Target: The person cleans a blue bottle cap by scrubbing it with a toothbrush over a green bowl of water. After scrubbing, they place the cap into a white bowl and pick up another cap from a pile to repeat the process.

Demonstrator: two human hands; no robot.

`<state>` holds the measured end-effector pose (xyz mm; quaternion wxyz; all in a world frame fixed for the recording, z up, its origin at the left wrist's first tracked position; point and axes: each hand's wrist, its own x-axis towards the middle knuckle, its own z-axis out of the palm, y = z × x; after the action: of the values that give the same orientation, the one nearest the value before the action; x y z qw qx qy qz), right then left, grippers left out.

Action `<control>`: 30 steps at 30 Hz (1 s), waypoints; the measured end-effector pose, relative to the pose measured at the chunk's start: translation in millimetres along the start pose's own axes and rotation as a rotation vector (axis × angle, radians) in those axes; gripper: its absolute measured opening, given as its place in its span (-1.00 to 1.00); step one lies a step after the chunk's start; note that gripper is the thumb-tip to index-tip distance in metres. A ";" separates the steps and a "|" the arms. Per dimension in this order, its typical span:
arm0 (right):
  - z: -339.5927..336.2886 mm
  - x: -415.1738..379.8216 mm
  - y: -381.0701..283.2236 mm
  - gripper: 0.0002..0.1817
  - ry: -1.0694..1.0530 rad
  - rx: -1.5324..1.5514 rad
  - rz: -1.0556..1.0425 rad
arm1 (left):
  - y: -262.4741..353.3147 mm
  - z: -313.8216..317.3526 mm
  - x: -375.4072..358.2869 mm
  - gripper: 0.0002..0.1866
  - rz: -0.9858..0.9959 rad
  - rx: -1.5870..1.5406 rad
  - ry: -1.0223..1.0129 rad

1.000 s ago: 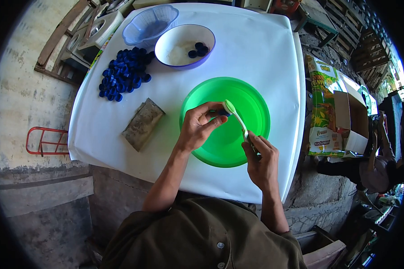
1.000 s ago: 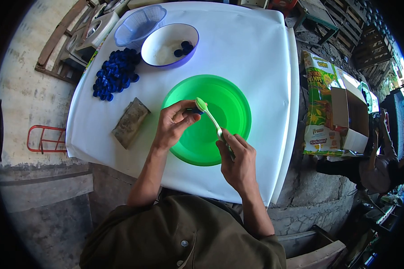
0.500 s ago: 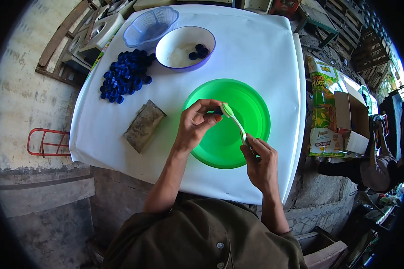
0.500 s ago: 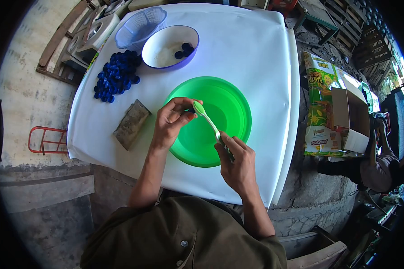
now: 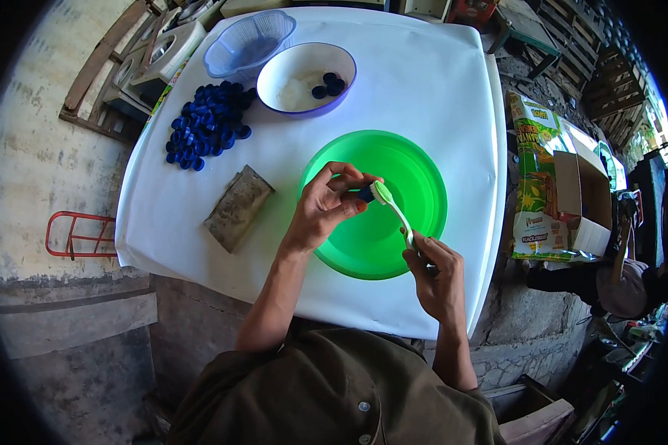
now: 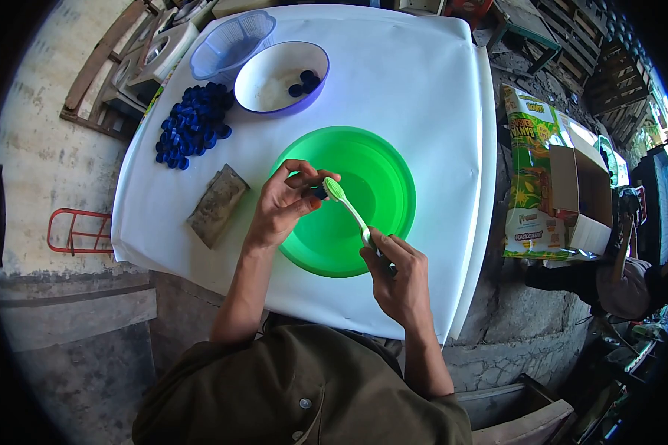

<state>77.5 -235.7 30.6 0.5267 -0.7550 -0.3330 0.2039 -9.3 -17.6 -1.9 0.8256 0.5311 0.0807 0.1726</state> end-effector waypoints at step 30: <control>13.1 -0.5 -7.9 -0.68 0.052 -0.024 -0.039 | -8.8 3.9 1.5 -0.74 0.154 -0.131 0.004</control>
<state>66.3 -225.7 33.2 0.5299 -0.7598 -0.3363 0.1699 -4.9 -23.7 -8.2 0.8429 0.4801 0.0297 0.2413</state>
